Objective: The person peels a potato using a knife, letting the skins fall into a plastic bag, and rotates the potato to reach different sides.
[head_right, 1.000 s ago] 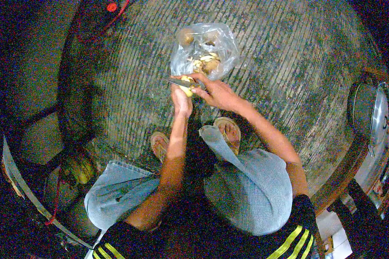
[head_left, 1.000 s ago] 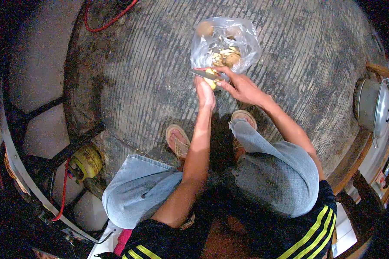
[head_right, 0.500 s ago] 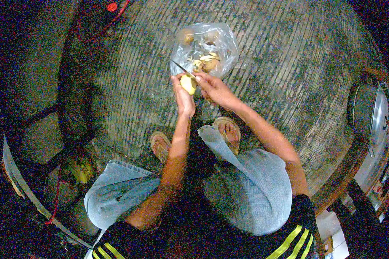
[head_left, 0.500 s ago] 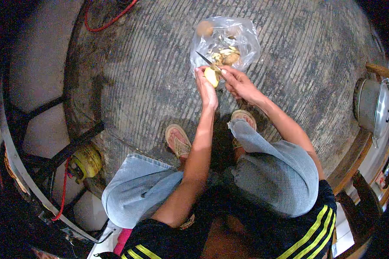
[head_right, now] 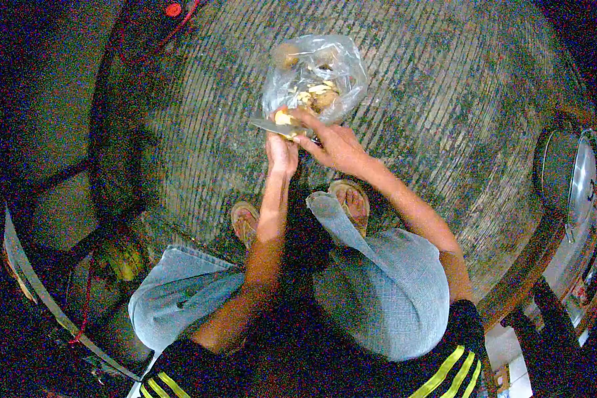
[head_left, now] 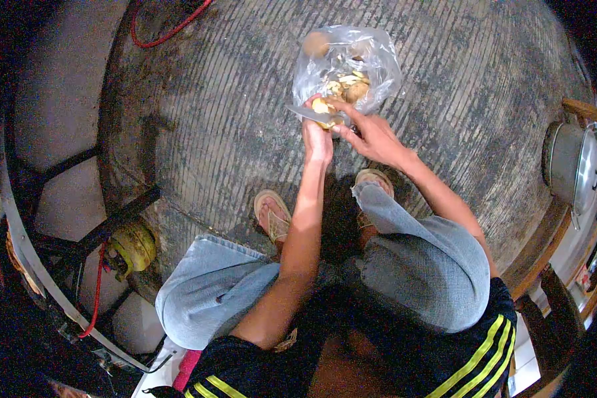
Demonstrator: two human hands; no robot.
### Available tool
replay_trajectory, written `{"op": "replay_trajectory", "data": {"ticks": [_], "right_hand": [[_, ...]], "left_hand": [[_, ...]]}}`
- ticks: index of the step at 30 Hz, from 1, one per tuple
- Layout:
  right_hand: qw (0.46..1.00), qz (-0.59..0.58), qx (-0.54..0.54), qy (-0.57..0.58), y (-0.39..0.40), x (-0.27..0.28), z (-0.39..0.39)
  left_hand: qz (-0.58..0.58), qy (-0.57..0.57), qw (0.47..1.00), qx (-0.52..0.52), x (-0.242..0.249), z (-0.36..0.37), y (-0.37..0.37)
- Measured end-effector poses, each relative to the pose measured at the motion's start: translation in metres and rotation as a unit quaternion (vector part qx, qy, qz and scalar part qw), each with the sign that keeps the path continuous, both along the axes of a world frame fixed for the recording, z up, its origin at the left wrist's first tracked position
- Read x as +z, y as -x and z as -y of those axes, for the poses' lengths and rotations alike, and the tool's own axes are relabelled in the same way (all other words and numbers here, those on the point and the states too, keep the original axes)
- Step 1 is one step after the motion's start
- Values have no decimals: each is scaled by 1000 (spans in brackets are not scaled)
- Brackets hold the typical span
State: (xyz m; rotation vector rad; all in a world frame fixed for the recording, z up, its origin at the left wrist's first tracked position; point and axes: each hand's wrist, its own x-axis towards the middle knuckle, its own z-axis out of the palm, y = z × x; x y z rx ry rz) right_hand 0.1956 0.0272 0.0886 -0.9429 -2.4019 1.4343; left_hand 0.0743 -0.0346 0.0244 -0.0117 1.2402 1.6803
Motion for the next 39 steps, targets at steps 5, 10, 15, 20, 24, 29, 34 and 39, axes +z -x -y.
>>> {"op": "replay_trajectory", "data": {"ticks": [5,10,15,20,24,29,34,39], "right_hand": [[999,43,8,-32,0,-6,2],[997,59,18,-48,1,-6,3],[997,57,19,-54,1,-8,3],[997,64,26,-47,2,-6,2],[997,47,16,-54,3,-12,2],[998,54,5,-22,5,-15,2],[1000,25,1,14,5,-5,1],[999,-35,1,21,6,-5,1]], "left_hand": [[36,-34,999,14,-1,0,0],[36,-33,999,-10,-6,3,1],[15,-3,1000,-1,-9,1,0],[-13,-16,1000,-12,-2,2,-3],[-63,-32,997,-16,-10,3,-6],[-94,-40,995,-14,-2,4,-13],[-120,-63,990,-35,-3,5,-11],[-171,-48,984,-24,-5,4,-10]]}}
